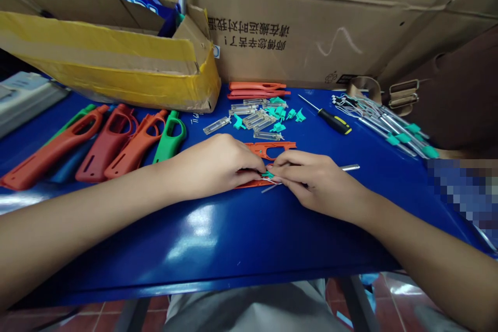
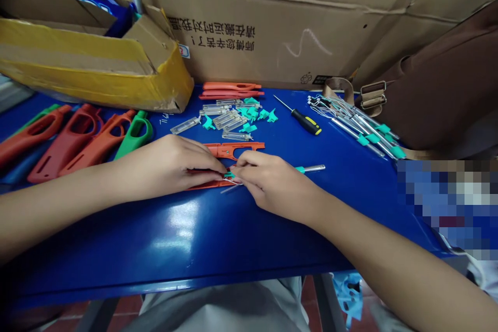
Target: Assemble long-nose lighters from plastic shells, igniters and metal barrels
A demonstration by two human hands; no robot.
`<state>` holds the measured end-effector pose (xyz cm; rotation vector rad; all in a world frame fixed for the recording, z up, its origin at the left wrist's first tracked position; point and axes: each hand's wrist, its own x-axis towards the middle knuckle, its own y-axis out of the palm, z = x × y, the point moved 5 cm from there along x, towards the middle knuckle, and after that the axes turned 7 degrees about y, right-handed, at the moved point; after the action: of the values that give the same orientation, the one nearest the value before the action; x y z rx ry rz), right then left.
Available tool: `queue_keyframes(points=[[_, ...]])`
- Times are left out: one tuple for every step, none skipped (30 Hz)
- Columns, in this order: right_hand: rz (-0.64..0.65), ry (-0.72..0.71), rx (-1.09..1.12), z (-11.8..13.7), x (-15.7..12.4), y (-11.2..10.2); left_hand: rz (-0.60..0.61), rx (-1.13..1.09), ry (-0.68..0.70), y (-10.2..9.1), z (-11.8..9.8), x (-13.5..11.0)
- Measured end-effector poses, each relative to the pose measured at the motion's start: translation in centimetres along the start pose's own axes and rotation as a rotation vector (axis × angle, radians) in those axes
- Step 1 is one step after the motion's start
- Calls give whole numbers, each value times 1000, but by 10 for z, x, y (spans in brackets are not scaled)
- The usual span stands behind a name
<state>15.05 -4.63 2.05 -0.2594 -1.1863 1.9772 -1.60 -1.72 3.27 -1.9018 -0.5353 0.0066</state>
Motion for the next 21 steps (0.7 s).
queue_keyframes(points=[[3,0,2,0,0,0,26,25,4,-1,0,2],[9,0,3,0,0,0,52,49,7,-2,1,5],[13,1,3,0,0,1,80,72,13,-3,0,8],[17,1,1,0,0,1,114,97,27,-3,0,11],[16,2,-3,0,0,2,151,124,48,-4,-1,14],[10,3,-9,0,0,2,191,155,75,-4,-2,16],[3,4,-16,-1,0,2,223,184,99,-4,-3,19],[-3,6,-24,-1,0,2,246,204,120,-4,-4,20],[-6,4,-34,-1,0,2,257,218,136,-4,-5,22],[-6,0,-44,0,0,2,258,223,145,-4,-6,23],[-5,-5,-55,0,0,2,256,223,147,-4,-6,24],[-2,-6,-65,0,1,2,255,220,142,-3,-7,25],[1,0,-75,0,1,1,251,219,121,-1,-7,26],[2,8,-82,0,1,1,240,217,83,0,-7,26],[1,19,-84,-1,1,1,215,209,28,1,-6,26],[1,29,-82,-1,0,1,178,194,-40,3,-5,26],[0,33,-76,-2,0,1,125,162,-109,3,-4,24],[-3,32,-68,-2,0,1,61,120,-173,3,-2,22],[-5,29,-59,-2,0,1,20,64,-218,5,-2,19],[-5,28,-50,-2,0,1,-13,16,-249,6,-2,15],[-6,29,-41,-2,0,1,-37,-24,-261,7,-2,11]])
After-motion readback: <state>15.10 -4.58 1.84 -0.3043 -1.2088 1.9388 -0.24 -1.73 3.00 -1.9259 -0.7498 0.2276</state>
